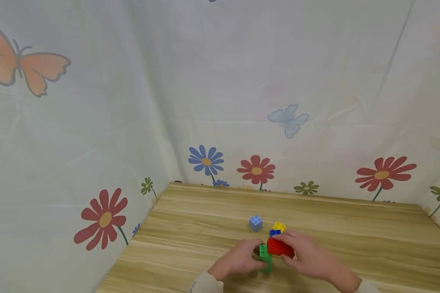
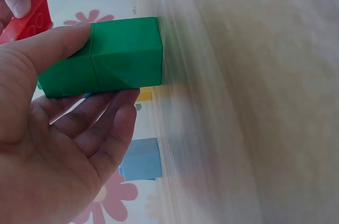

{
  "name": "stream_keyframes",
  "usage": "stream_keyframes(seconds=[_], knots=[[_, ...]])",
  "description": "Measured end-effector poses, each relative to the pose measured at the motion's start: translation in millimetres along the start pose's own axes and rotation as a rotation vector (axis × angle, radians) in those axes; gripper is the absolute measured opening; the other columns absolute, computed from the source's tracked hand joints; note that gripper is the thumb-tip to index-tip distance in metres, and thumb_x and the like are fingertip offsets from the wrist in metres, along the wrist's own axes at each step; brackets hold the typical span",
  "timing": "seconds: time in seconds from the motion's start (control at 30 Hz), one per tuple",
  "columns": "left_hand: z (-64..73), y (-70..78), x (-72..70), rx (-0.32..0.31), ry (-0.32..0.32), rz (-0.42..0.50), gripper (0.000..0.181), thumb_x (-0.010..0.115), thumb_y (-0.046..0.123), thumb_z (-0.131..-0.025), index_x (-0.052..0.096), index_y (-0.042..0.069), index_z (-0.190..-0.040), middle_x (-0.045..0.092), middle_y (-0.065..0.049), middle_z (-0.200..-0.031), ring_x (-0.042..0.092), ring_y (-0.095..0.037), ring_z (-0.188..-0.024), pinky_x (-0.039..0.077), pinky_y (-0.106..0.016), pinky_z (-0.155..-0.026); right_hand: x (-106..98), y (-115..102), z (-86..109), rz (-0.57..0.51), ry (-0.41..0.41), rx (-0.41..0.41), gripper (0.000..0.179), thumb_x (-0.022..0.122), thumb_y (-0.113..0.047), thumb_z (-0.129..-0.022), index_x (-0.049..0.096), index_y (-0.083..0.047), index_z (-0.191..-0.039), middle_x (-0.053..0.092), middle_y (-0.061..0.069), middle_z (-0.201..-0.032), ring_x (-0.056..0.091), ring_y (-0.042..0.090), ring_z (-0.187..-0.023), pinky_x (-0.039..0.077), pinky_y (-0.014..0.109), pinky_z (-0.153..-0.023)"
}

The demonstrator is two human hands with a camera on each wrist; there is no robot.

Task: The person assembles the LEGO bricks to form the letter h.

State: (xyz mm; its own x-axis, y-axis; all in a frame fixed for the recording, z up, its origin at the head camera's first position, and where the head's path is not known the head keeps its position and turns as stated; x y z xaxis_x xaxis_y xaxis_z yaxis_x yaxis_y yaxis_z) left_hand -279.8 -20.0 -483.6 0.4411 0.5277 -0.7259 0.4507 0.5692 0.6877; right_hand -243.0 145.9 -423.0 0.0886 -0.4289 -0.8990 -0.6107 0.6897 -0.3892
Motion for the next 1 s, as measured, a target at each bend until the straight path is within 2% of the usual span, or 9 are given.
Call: stream_keyframes(seconds=[0.2, 0.43, 0.7, 1.0], knots=[[-2.5, -0.3, 2.5, 0.004, -0.041, 0.054, 0.03, 0.076, 0.027, -0.081, 0.06, 0.023, -0.107, 0.061, 0.019, -0.095, 0.056, 0.002, -0.088, 0.047, -0.022, -0.078, 4.4, -1.1, -1.0, -0.029, -0.004, -0.033, 0.046, 0.071, -0.018, -0.084, 0.056, -0.02, -0.127, 0.055, -0.004, -0.119, 0.054, 0.013, -0.098, 0.052, 0.034, -0.081], [-3.8, 0.7, 4.7, 0.025, -0.053, 0.079, 0.03, 0.074, 0.028, -0.083, 0.061, 0.024, -0.109, 0.061, 0.019, -0.097, 0.056, 0.002, -0.088, 0.047, -0.022, -0.077, 9.0, 0.5, -0.7, -0.015, 0.0, -0.06, 0.044, 0.071, -0.016, -0.084, 0.057, -0.021, -0.126, 0.054, -0.004, -0.119, 0.053, 0.012, -0.099, 0.051, 0.035, -0.082], [-4.7, 5.4, 6.4, 0.03, -0.064, 0.12, 0.027, 0.072, 0.028, -0.085, 0.063, 0.024, -0.111, 0.061, 0.019, -0.096, 0.056, 0.002, -0.087, 0.048, -0.022, -0.077, 12.2, 2.8, -0.6, -0.014, -0.01, -0.038, 0.042, 0.07, -0.018, -0.085, 0.058, -0.021, -0.124, 0.055, -0.004, -0.12, 0.053, 0.013, -0.099, 0.052, 0.033, -0.081], [-6.2, 12.3, 10.0, 0.093, -0.041, 0.065, 0.03, 0.071, 0.03, -0.085, 0.062, 0.023, -0.114, 0.062, 0.019, -0.099, 0.056, 0.003, -0.089, 0.047, -0.019, -0.076, 14.2, 4.8, 3.0, 0.016, -0.013, -0.048, 0.041, 0.068, -0.022, -0.087, 0.057, -0.017, -0.127, 0.055, -0.004, -0.118, 0.052, 0.012, -0.097, 0.051, 0.035, -0.082]])
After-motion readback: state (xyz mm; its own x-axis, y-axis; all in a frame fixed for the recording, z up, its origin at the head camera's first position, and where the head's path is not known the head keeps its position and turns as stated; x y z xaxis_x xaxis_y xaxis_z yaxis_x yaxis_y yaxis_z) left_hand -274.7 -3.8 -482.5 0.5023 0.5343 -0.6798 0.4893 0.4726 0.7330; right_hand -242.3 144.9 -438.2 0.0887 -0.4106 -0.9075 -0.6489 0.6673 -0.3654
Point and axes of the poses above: each hand's wrist, its own z-axis away from the middle knuckle, its own x-axis out of the palm, y = z × x, the point moved 5 cm from there along -z, towards the middle knuckle
